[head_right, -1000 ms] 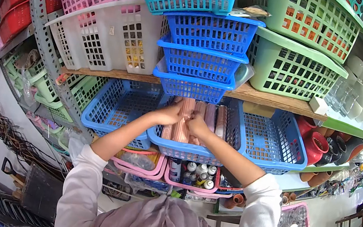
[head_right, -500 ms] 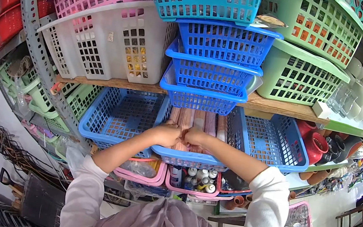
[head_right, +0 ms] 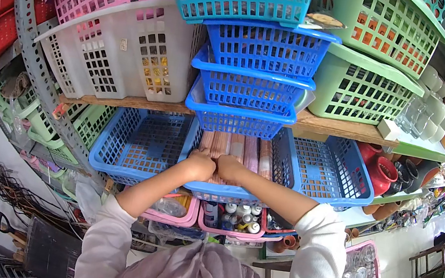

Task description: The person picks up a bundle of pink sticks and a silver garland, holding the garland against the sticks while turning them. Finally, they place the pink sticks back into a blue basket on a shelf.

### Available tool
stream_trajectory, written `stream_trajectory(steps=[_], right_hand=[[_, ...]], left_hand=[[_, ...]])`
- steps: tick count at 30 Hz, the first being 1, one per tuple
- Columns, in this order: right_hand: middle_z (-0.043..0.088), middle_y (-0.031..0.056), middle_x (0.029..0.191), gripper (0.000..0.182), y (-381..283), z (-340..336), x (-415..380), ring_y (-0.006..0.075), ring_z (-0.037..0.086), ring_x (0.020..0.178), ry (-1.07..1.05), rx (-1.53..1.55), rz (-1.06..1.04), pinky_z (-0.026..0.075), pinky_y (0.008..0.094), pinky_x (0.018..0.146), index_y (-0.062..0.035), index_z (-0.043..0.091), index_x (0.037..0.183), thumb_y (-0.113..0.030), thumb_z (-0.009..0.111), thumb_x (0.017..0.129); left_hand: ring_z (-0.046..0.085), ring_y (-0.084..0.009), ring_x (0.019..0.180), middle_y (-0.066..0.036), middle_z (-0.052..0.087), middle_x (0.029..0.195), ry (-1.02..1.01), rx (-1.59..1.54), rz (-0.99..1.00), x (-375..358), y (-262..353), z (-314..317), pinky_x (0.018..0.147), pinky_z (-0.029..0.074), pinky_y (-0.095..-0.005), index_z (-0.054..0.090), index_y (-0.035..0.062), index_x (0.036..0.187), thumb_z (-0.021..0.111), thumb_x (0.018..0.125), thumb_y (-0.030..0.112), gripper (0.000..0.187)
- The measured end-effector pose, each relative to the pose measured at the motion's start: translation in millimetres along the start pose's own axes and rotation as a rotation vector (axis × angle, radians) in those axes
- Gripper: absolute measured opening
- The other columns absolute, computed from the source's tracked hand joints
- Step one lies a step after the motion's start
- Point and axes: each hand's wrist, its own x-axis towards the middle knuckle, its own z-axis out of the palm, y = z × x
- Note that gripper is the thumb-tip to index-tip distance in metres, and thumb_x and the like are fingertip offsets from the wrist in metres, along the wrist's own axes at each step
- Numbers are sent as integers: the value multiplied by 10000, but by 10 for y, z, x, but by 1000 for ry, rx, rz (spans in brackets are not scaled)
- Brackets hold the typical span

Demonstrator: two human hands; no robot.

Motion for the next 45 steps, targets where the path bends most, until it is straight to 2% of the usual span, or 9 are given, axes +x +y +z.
stream_trajectory(steps=[3, 7, 11, 15, 16, 19, 23, 34, 45], right_hand=[[667, 212, 865, 281, 76, -9, 47, 362, 651, 825, -49, -45, 49, 516, 411, 749, -39, 678, 989, -175, 618, 750], [653, 217, 715, 317, -50, -319, -214, 342, 653, 709, -49, 221, 21, 518, 367, 714, 92, 639, 879, -192, 628, 738], [654, 222, 927, 315, -102, -305, -504, 364, 632, 847, 25, 293, 7, 494, 412, 737, 64, 633, 901, -223, 609, 773], [602, 219, 1056, 468, -576, -476, -1190, 375, 596, 940, 328, 30, 108, 469, 449, 791, 37, 482, 1208, -210, 572, 821], [579, 208, 1048, 341, -596, -396, -1284, 370, 616, 874, 595, -82, 6, 515, 435, 717, 34, 517, 1074, -148, 571, 791], [569, 196, 1098, 502, -682, -368, -1604, 317, 560, 1020, 845, -224, 68, 437, 411, 889, 82, 470, 1191, -139, 565, 751], [513, 212, 1204, 569, -712, -336, -2083, 309, 491, 1136, 912, -256, 266, 385, 406, 962, 95, 422, 1260, -130, 538, 751], [513, 199, 1221, 558, -875, 620, -3922, 298, 475, 1163, 907, -302, 878, 378, 419, 960, 87, 443, 1236, -137, 566, 740], [527, 177, 1195, 515, -2090, 2163, -5997, 299, 484, 1129, 930, -136, 1680, 387, 450, 933, 54, 452, 1240, -151, 549, 778]], left_hand=[[567, -335, 1052, -190, 649, 1039, 90, -36, -46, 47, -36, 84, 845, 468, -460, 709, 45, 892, 579, 756, 161, 221], [608, -316, 981, -214, 649, 983, 175, -214, -163, -62, -60, -86, 818, 486, -420, 695, 27, 894, 638, 777, 270, 276], [581, -306, 1030, -183, 637, 1045, 264, -300, -33, -187, 6, -125, 844, 465, -416, 683, 21, 926, 650, 790, 318, 328], [492, -283, 1137, -135, 569, 1180, 429, -172, 27, -418, 386, -332, 905, 391, -454, 597, -12, 1087, 645, 730, 193, 414], [459, -283, 1165, -134, 539, 1215, 512, -155, 30, -429, 485, -352, 927, 361, -469, 563, -19, 1136, 632, 704, 143, 467], [421, -308, 1199, -162, 502, 1247, 783, -9, 95, -507, 847, -501, 960, 322, -486, 485, -45, 1217, 596, 651, 83, 590], [325, -339, 1290, -216, 405, 1338, 875, -137, 218, -529, 1339, -605, 1042, 237, -507, 421, -88, 1275, 550, 667, 37, 635], [286, -356, 1306, -224, 361, 1364, 598, -224, 807, -715, 3042, -171, 1058, 199, -516, 361, -90, 1313, 549, 700, 56, 658], [381, -333, 1241, -195, 449, 1290, 303, -353, 1498, -1913, 5290, 938, 1012, 289, -459, 411, -65, 1279, 535, 734, 83, 579]])
